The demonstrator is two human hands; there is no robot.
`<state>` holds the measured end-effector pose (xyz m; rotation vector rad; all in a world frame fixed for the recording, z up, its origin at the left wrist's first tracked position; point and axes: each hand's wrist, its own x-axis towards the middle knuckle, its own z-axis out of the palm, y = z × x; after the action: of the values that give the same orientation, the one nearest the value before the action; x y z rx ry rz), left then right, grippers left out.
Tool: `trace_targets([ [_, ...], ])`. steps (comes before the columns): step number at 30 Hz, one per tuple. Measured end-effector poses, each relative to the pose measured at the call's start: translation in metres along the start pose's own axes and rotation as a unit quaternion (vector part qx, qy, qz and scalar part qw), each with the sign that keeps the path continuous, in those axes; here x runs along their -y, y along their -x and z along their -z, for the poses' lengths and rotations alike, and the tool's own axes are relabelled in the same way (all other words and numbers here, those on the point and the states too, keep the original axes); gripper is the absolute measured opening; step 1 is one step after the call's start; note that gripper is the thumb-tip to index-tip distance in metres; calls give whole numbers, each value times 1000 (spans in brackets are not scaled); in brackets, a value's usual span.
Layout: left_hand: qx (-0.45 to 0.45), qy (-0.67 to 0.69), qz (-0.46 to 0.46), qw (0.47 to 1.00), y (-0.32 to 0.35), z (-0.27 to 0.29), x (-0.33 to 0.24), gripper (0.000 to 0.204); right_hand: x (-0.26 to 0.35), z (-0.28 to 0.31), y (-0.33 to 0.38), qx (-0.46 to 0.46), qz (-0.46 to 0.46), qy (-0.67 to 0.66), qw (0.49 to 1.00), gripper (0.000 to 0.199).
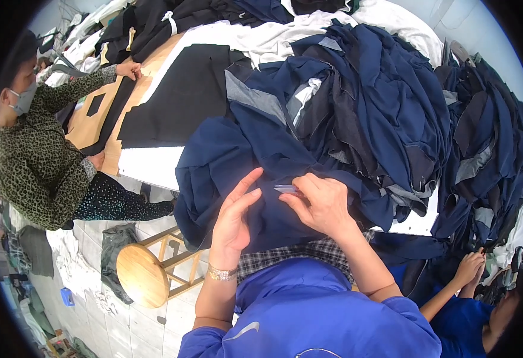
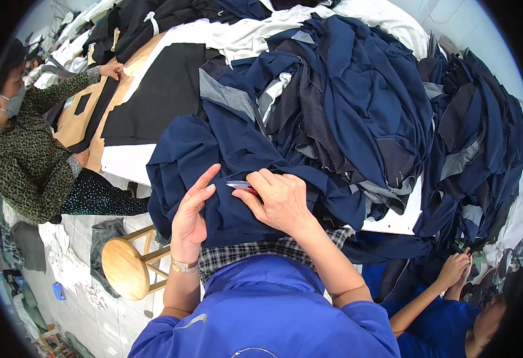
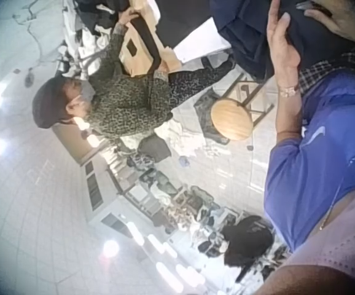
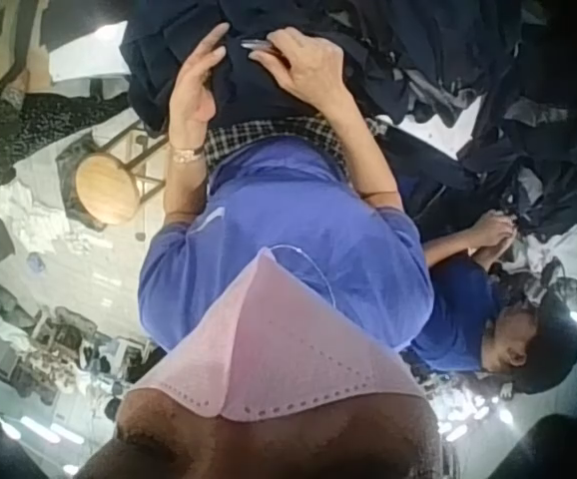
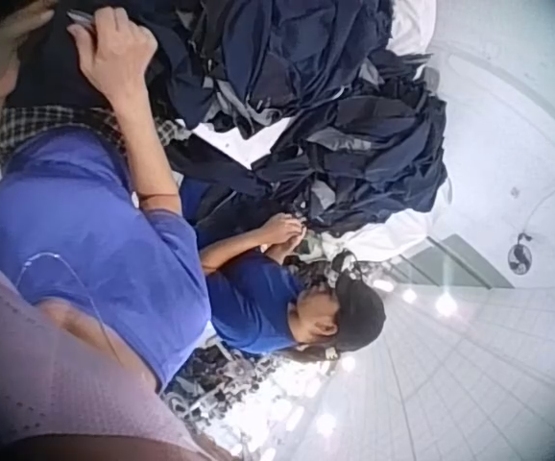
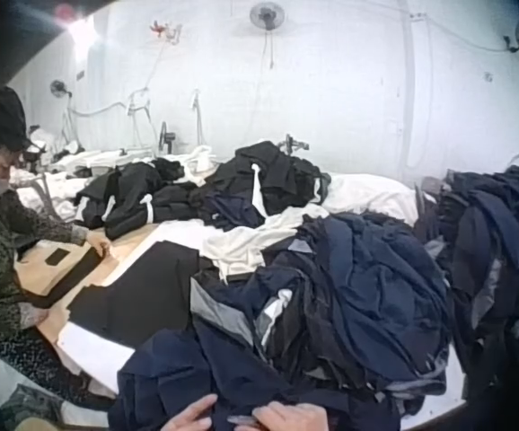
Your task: Trimming loose threads and excess fabric from dark blue garments using thread snips.
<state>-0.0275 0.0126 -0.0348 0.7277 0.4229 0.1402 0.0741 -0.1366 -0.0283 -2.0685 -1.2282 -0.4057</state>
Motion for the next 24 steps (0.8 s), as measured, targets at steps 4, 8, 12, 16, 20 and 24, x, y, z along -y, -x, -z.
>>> trace_targets([
  [4, 9, 6, -9, 1000, -1, 3, 1, 44, 0, 0, 0, 8, 0, -14, 1000, 26],
  [8, -2, -2, -16, 1000, 1, -2, -1, 45, 1, 1, -2, 15, 0, -18, 1000, 26],
  [12, 12, -31, -40, 999, 0, -1, 1, 46, 0, 1, -1, 23, 8, -8, 1000, 26],
  [16, 25, -47, -51, 997, -1, 2, 4, 47, 0, 2, 1, 25, -50, -70, 996, 25],
  [20, 18, -38, -46, 998, -1, 2, 4, 47, 1, 6, 2, 41, -74, -91, 992, 25],
  [24, 24, -35, -42, 998, -2, -1, 3, 47, 0, 7, 3, 51, -75, -85, 992, 26],
])
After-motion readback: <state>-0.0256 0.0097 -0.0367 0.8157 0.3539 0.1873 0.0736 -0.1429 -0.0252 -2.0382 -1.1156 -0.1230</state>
